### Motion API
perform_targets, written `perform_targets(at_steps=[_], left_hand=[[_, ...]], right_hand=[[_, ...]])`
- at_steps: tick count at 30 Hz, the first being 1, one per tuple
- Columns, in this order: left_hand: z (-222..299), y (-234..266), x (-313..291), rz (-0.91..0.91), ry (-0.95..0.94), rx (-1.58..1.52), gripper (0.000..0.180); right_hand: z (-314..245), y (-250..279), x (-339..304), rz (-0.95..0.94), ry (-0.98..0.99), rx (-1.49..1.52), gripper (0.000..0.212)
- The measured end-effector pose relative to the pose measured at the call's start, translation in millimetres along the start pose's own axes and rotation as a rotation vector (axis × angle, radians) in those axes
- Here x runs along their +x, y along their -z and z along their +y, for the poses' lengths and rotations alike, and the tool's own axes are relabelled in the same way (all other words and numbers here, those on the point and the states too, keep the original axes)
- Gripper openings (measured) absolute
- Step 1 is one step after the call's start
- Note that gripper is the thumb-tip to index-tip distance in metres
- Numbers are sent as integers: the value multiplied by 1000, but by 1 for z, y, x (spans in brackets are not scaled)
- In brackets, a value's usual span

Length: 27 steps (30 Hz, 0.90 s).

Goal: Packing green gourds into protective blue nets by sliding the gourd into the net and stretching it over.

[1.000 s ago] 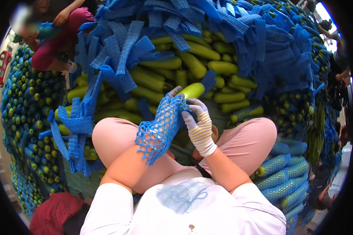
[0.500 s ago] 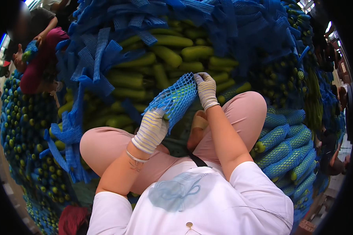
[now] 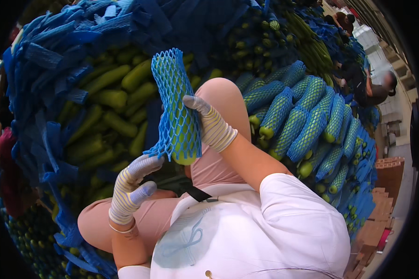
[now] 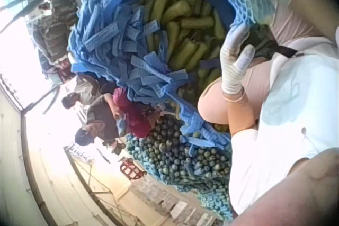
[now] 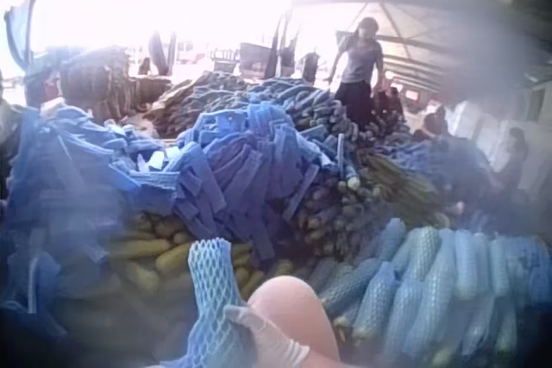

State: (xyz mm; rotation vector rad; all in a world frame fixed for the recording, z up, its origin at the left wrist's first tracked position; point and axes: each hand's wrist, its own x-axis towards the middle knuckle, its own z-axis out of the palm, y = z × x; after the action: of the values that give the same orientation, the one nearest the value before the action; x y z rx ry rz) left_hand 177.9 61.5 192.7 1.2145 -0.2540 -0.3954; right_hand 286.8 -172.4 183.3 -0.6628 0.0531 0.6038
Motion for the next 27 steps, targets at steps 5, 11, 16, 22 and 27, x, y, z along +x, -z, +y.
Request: perform_targets(at_steps=[5,11,16,22,27], left_hand=[[12,10,12,241,-172,172,50],[12,20,18,287,-192,144,50],[8,19,31,325,-149,175,47],[9,28,34,446,-151,234,44],[2,22,37,481,-99,175,37]], right_hand=[[-105,36,-106,387,344,-291,53],[-213,103,-247,1129,608,-838,73],[-308,204,-355,1870,347,-1678,92],[-357,294,-399,1937,-339,-1615,74],[-373,345,-409,2090,-310,-1645,58]])
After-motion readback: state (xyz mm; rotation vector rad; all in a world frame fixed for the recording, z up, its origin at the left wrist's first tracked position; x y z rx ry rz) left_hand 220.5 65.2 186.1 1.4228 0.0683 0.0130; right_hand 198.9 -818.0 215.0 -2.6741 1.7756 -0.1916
